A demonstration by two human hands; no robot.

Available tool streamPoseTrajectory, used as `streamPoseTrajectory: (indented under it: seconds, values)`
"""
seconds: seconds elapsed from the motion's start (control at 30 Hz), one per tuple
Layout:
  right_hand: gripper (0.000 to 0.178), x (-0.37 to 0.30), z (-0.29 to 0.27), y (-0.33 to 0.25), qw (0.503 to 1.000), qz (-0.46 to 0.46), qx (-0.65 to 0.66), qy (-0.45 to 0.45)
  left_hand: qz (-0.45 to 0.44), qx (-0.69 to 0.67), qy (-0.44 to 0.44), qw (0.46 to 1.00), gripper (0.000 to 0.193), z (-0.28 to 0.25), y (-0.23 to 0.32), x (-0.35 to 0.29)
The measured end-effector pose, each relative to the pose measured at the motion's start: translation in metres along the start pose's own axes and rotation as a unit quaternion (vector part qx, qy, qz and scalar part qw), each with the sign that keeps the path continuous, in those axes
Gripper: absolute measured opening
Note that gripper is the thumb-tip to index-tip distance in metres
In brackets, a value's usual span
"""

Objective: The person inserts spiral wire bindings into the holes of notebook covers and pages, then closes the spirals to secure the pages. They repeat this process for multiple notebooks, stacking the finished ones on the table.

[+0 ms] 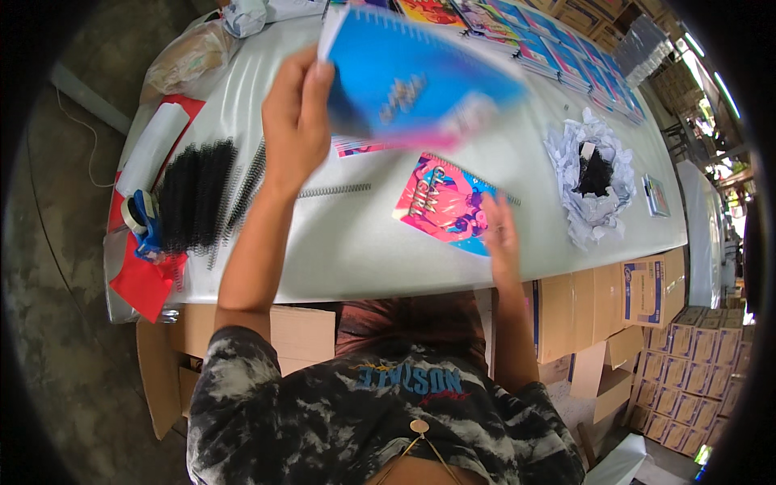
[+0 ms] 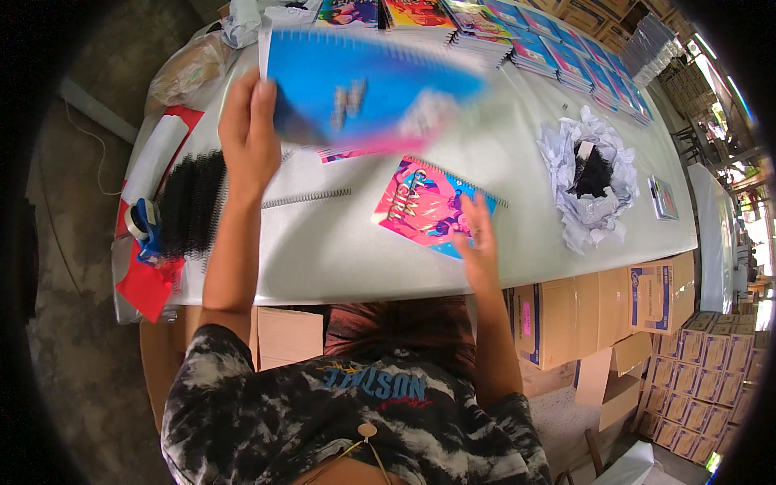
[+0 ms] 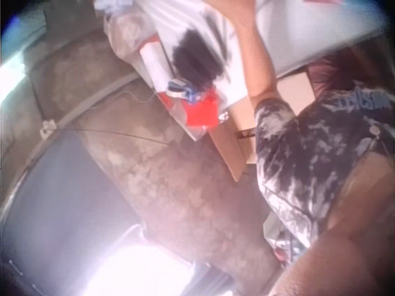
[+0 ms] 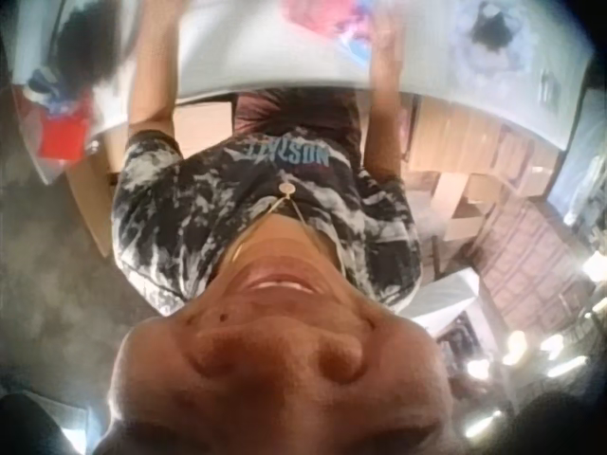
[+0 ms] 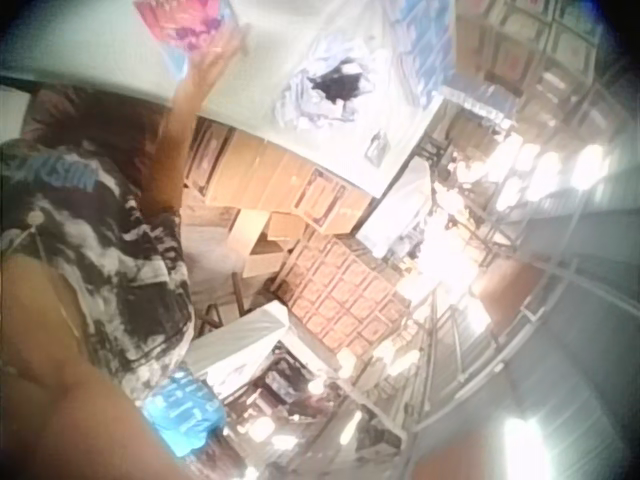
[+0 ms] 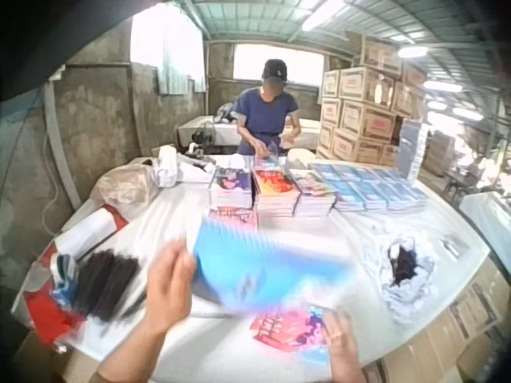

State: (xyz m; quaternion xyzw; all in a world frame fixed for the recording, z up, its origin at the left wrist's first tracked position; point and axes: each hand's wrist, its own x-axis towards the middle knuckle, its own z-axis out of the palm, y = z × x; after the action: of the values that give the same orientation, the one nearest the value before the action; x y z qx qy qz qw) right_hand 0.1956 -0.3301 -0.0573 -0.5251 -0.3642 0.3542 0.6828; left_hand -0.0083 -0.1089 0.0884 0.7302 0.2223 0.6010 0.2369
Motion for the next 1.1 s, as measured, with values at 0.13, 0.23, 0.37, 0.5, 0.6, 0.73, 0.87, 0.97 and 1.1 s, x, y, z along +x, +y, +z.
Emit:
streamPoseTrajectory:
  seconds: [0.13,0.23,0.37,0.5,0.6,0.73,0.87,0.97,1.1]
  values:
    - [0.050,-0.013,0.017,-0.030,0.995,-0.050,0.084,-0.021,-0.212,-0.164,-0.150,0.952,0.020,-0.016,0.025,-0.098]
    - [0.033,-0.038,0.020,-0.029,0.997,0.003,-0.033,-0.065,-0.276,-0.275,-0.145,0.910,0.020,-0.013,0.013,-0.166]
    - [0.021,-0.055,0.025,-0.001,0.985,0.028,-0.130,-0.112,-0.345,-0.177,-0.166,0.907,0.032,-0.008,-0.005,-0.226]
    - [0.022,-0.050,0.021,0.011,0.973,-0.077,-0.151,-0.158,-0.334,-0.151,-0.141,0.920,0.031,-0.002,-0.009,-0.222]
    - [0.023,-0.048,0.006,0.017,0.976,-0.037,-0.134,-0.168,-0.377,-0.144,-0.141,0.904,0.037,0.005,-0.014,-0.229]
    - [0.026,-0.044,0.012,0.004,0.986,-0.098,-0.044,-0.125,-0.025,0.349,-0.328,0.878,0.036,-0.016,-0.056,-0.208]
    - [0.026,-0.033,0.000,0.003,0.972,-0.145,-0.102,-0.155,0.038,0.420,-0.330,0.845,0.037,-0.018,-0.070,-0.152]
    - [0.025,-0.034,-0.010,0.002,0.982,-0.082,-0.109,-0.133,-0.225,0.209,-0.264,0.914,0.029,-0.019,-0.067,-0.142]
    - [0.024,-0.033,-0.004,-0.008,0.988,-0.117,-0.049,-0.091,-0.292,0.024,-0.275,0.916,0.036,-0.037,-0.015,-0.111]
